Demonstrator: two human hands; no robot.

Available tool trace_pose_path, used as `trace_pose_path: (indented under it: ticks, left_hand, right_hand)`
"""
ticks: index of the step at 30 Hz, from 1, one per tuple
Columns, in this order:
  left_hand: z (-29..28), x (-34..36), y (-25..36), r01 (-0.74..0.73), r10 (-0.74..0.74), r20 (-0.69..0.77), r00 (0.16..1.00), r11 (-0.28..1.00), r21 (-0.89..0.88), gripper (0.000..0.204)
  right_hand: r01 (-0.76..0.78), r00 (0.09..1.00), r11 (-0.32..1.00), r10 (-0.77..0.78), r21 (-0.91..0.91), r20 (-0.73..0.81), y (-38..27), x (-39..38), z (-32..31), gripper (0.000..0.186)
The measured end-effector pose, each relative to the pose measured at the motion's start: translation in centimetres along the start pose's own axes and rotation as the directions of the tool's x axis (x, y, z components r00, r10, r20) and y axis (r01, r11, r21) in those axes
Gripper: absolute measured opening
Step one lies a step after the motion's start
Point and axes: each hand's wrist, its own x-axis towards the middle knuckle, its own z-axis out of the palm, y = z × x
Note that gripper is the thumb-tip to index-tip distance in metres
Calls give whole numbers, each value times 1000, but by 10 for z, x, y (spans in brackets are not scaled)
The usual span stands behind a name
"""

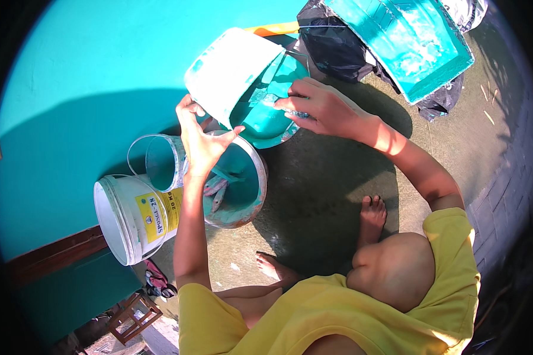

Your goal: The person pours green paint from a small container into a green paint tray and then stirs it with a paint roller and a brush.

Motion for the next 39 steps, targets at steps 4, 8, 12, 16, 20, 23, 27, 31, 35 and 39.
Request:
trace_pose_path:
  ticks: [4, 8, 12, 16, 20, 23, 27, 31, 35, 39]
  left_hand:
    - [-6, 1, 1, 3, -3, 1, 1000, 999, 51, 87]
    - [-5, -4, 5, -6, 4, 26, 1000, 998, 61, 86]
    - [5, -4, 15, -16, 15, 22, 1000, 997, 71, 84]
    - [-4, -7, 11, 24, -17, -56, 998, 991, 129, 85]
    - [-14, -11, 4, 44, -32, -72, 997, 985, 164, 87]
    - [-15, -9, 9, 74, -67, -52, 996, 987, 146, 87]
    - [-18, -1, 18, 76, -70, -46, 996, 985, 154, 88]
    - [-27, 3, 16, 159, -155, -77, 985, 986, 45, 84]
    - [-47, -5, 2, 370, -406, 19, 914, 813, -449, 74]
    - [-62, -15, 9, 629, -645, 212, 734, 528, -571, 71]
  right_hand:
    - [-19, 999, 1000, 19, -21, 25, -10, -16, -17, 30]
    - [-33, 999, 999, 33, -32, -11, -5, -12, -13, 27]
    - [-14, 1000, 1000, 14, -25, -4, 8, -10, -8, 32]
    - [11, 998, 999, -8, -44, 66, -1, -19, -16, 30]
    - [10, 995, 999, -6, -36, 103, -7, -19, -35, 30]
    - [-19, 999, 1000, 20, -11, 42, -9, -13, -36, 29]
    - [-17, 998, 1000, 18, -13, 60, -7, -15, -32, 25]
    - [-98, 981, 994, 103, -39, 162, -11, -20, -49, 23]
    - [-102, 973, 991, 117, -84, 198, -7, 2, -54, 22]
    - [-25, 972, 991, 55, -134, 229, -13, 31, -54, 20]
